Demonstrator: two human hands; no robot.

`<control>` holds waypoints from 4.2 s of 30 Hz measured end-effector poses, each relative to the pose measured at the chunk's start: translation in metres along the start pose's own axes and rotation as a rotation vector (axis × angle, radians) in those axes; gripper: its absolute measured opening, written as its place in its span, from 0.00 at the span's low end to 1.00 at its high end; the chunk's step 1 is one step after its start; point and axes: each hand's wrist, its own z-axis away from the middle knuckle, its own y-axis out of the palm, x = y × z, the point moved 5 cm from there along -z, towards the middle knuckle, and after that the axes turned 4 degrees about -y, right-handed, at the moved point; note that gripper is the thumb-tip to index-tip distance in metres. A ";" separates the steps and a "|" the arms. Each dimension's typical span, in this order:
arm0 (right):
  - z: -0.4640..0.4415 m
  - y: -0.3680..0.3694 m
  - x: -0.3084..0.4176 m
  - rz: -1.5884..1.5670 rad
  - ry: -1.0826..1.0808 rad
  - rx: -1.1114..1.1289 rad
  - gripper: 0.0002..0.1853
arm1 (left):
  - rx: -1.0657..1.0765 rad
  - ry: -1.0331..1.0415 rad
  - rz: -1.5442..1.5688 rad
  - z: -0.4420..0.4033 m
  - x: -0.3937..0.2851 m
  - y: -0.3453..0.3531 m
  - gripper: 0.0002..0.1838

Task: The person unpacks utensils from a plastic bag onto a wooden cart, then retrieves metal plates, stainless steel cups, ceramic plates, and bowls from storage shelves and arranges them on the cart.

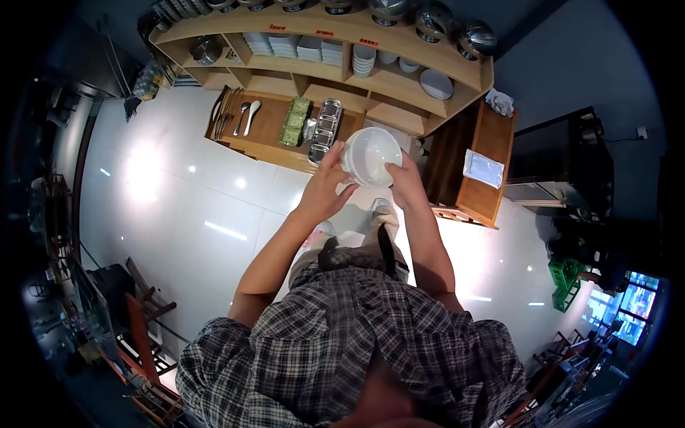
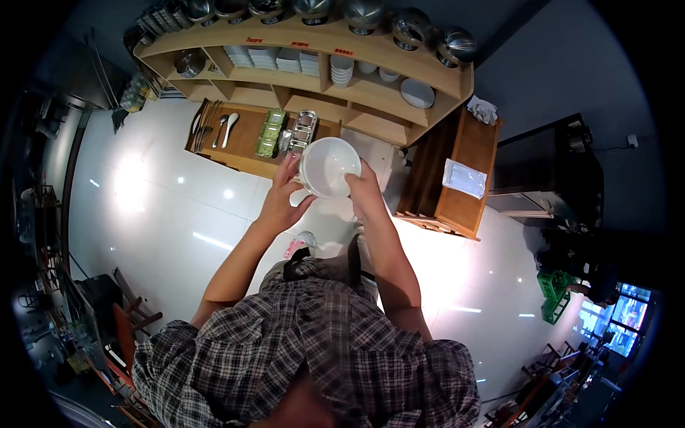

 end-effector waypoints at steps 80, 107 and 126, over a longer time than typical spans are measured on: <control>-0.100 0.370 -0.505 1.397 -0.843 -0.054 0.09 | 0.095 -0.347 -0.064 0.330 0.495 -0.157 0.24; -0.311 0.373 -0.699 1.421 -1.100 -0.086 0.09 | 0.298 -0.417 -0.728 0.367 0.687 -0.144 0.30; -0.434 0.392 -0.708 1.703 -0.817 -0.030 0.21 | 0.321 -0.382 -0.648 0.363 0.685 -0.155 0.28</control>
